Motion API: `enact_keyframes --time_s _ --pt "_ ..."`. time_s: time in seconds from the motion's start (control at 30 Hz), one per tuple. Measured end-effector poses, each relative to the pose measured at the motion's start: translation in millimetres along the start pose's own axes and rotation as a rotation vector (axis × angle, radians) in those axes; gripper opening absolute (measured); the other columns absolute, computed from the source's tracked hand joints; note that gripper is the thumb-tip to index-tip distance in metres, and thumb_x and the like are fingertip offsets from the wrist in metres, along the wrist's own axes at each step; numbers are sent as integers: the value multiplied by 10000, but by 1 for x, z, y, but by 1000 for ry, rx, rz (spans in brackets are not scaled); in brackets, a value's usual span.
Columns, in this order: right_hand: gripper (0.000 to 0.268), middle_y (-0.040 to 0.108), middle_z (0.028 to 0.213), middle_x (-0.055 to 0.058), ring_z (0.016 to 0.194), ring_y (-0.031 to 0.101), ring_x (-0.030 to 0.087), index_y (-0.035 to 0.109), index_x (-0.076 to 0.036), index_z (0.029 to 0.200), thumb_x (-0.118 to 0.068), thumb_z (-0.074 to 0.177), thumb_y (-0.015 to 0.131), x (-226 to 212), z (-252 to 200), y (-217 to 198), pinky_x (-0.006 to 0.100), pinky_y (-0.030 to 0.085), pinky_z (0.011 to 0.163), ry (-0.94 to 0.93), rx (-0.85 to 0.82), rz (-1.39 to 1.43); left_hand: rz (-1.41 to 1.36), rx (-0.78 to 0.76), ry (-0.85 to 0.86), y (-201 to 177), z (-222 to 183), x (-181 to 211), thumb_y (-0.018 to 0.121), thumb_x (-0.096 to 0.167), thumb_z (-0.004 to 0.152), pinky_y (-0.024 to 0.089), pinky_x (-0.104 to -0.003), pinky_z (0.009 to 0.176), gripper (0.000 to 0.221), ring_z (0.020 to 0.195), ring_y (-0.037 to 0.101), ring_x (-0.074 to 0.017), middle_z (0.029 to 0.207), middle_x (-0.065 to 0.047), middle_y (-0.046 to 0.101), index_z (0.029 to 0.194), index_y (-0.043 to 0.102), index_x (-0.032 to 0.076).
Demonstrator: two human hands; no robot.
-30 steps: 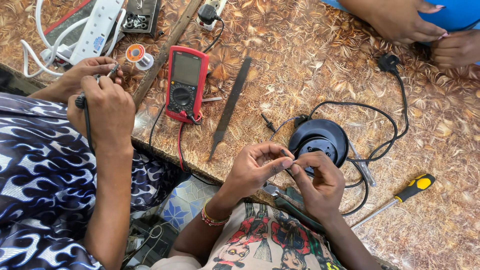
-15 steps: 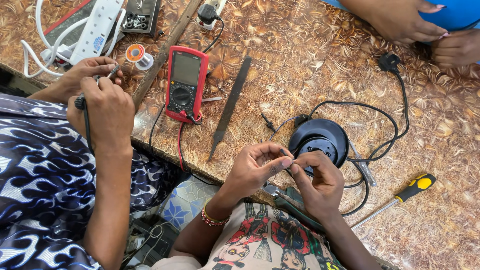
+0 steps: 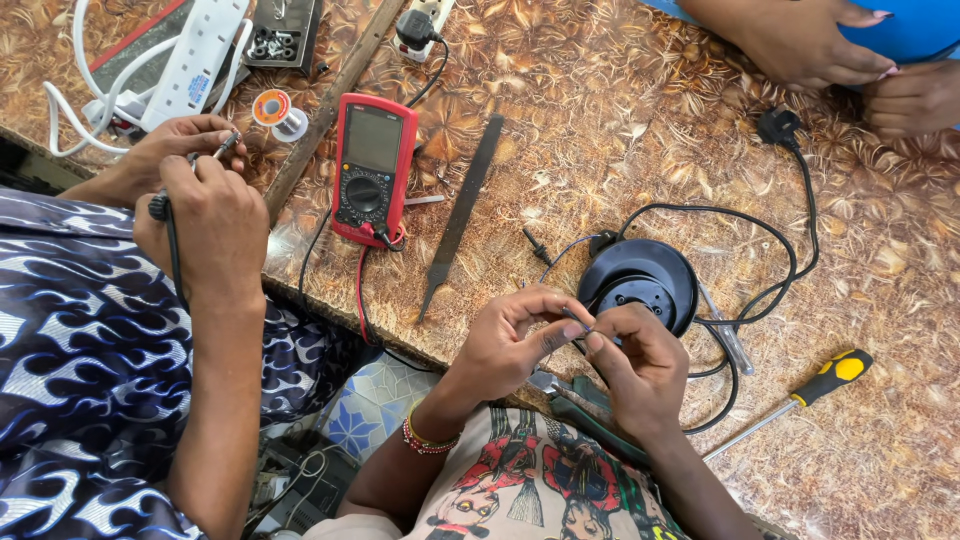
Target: The person strips the insulation from wires using pliers and then uses a soldering iron to connect the wires back together on an electronic component.
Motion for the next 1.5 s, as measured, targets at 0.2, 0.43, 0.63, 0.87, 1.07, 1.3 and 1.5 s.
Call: enact_keyframes --time_s 0.2,0.43,0.63,0.87,1.07,1.3,1.5 --pt "51 638 733 118 703 627 215 718 11 843 3 874 757 -8 0 -1 328 534 664 -78 28 -88 -7 -22 -23 2 -6 -17 756 157 941 550 -282 838 201 918 627 -135 931 -110 701 1069 759 1" --pt "53 633 705 110 630 613 198 746 -2 845 -38 855 784 -14 -1 -2 319 526 603 -187 66 -186 -57 57 -127 -9 -10 -43 847 142 856 548 -248 745 202 788 644 -100 813 -77 693 942 745 -8" --pt "21 651 716 116 614 627 214 758 -15 853 -26 850 776 -15 -5 -3 321 524 586 -230 64 -228 -40 62 -106 -4 -11 -33 844 119 854 555 -256 738 170 786 654 -100 810 -80 696 922 744 0" --pt "20 631 700 105 616 615 198 743 -12 848 -22 863 750 -17 -2 -5 315 520 583 -192 53 -177 -1 65 -43 0 -6 -10 810 109 869 562 -269 773 183 834 656 -127 854 -113 700 988 761 -21" --pt "47 638 765 116 676 621 180 718 18 930 -24 911 709 -7 -3 -4 309 531 610 -100 22 -109 -43 129 -42 -7 -11 -25 810 111 871 565 -259 760 207 840 654 -118 875 -118 695 1011 761 -33" --pt "115 639 800 131 700 646 187 721 39 992 -7 891 748 -9 0 1 301 545 612 -72 -19 -90 -57 140 -37 -2 -10 -19 814 112 873 558 -247 756 200 838 645 -104 878 -107 695 1022 771 -14" --pt "75 658 900 107 827 630 194 676 -30 974 -98 954 699 -20 -2 8 294 525 741 -39 -64 -278 -63 90 -201 -4 -11 -11 760 172 912 533 -183 792 175 883 659 -68 970 -36 726 1026 745 39"
Point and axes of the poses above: each hand's wrist, its own z-axis towards the middle knuckle, its own y-axis out of the palm, x = y × z, the point moved 6 cm from there along z, towards the middle knuckle
